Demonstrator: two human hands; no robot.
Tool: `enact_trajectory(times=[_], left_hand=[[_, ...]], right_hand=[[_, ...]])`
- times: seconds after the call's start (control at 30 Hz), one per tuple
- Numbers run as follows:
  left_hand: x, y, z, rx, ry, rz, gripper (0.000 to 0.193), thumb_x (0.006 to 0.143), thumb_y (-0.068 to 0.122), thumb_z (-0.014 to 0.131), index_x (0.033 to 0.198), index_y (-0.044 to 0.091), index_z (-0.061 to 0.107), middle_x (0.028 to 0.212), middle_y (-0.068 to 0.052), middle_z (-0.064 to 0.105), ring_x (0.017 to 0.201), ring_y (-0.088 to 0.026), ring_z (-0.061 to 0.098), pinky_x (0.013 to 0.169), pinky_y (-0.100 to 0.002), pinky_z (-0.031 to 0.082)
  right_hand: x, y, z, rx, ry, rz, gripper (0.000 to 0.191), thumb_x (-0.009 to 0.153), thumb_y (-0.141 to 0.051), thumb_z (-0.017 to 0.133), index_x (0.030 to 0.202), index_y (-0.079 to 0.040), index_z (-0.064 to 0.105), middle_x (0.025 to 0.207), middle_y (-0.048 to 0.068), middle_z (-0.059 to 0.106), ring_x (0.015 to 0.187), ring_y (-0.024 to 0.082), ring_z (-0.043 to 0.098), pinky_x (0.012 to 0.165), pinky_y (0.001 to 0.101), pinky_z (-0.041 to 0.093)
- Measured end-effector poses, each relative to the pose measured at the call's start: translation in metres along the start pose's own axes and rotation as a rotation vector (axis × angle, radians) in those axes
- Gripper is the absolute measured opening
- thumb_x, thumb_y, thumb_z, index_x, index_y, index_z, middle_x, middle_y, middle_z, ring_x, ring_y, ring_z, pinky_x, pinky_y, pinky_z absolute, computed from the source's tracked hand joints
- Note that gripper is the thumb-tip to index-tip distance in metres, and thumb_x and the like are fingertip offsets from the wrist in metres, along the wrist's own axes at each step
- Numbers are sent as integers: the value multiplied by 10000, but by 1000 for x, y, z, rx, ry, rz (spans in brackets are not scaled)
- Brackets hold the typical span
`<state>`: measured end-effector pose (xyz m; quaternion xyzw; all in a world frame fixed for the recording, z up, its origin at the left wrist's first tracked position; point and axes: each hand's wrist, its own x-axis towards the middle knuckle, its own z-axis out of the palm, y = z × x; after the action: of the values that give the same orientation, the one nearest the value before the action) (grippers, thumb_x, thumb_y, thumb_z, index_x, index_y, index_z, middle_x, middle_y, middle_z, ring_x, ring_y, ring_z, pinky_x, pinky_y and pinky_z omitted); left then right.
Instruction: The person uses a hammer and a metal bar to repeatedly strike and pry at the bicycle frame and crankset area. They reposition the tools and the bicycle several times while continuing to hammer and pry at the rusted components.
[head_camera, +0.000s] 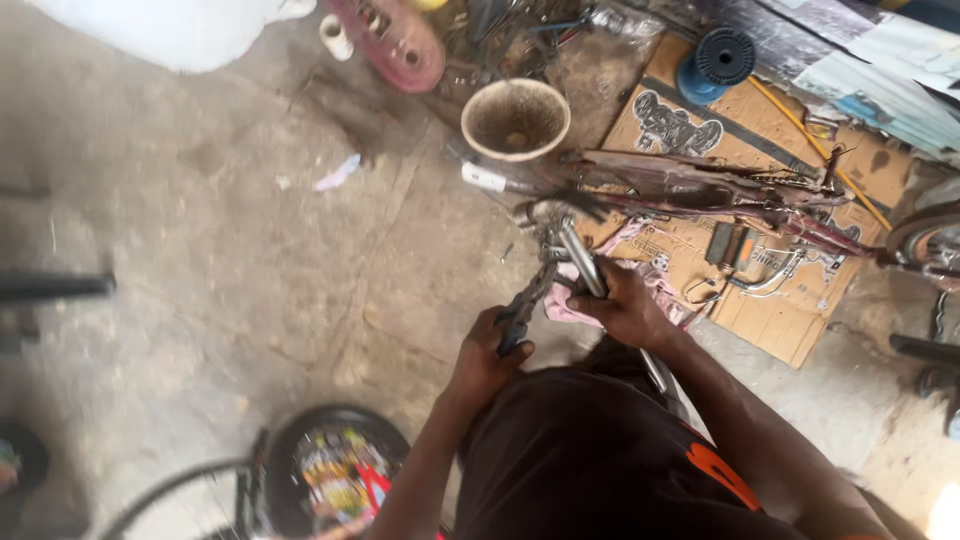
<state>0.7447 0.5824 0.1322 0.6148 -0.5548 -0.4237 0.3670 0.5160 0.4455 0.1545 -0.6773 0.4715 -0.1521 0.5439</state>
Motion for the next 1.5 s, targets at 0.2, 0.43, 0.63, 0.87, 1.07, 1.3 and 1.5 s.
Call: enact_trajectory(times=[0.2,0.43,0.63,0.87,1.07,1.3,1.5], left_hand=[[80,-40,-55,-104,-156,120,371,880,169,748,1219,28,690,1354,-193,579,1184,-373,628,943,-419,524],[179,-71,-114,39,-138,-42,444,770,161,835,1166,36,677,1131,-159,707,1005,-303,707,860,-391,574],[269,-96,-203,191,-86,-197,459,720,125,830,1145,32,682,1031,-121,753,918,-276,742,802,-372,584],[363,-148,-303,290,0,-243,225,830,132,737,1036,42,733,1025,-120,756,910,-253,741,807,-371,578],[462,-179,-374,451,-111,-317,161,872,210,744,959,77,771,929,-160,760,861,-334,715,786,-428,550],[564,-182,-429,531,-224,-211,170,793,225,767,910,106,800,873,-136,771,818,-320,727,772,-442,540],[645,-179,-422,421,-393,-221,162,832,205,759,889,53,762,764,-142,715,747,-295,666,732,-415,527]], right_hand=[[69,5,10,104,-29,256,304,847,-212,803,914,-4,592,714,103,627,616,198,601,557,377,495],[188,-5,9,387,-75,425,279,871,-233,755,1043,-120,566,889,92,647,697,211,647,624,341,547],[274,-43,6,263,117,236,336,878,-200,757,1080,45,647,992,144,761,881,223,733,796,370,583],[346,-23,-23,360,408,363,300,879,-167,780,1055,58,689,959,177,759,885,256,738,795,372,607],[399,-36,-21,676,890,514,164,902,-74,744,1012,28,676,880,153,744,775,224,722,667,340,585],[398,-59,-31,1124,1361,684,86,940,-46,684,993,6,643,842,99,719,708,194,712,616,307,584],[357,-58,-9,1206,1613,587,81,933,-35,685,957,25,635,785,108,671,594,173,631,494,297,502]])
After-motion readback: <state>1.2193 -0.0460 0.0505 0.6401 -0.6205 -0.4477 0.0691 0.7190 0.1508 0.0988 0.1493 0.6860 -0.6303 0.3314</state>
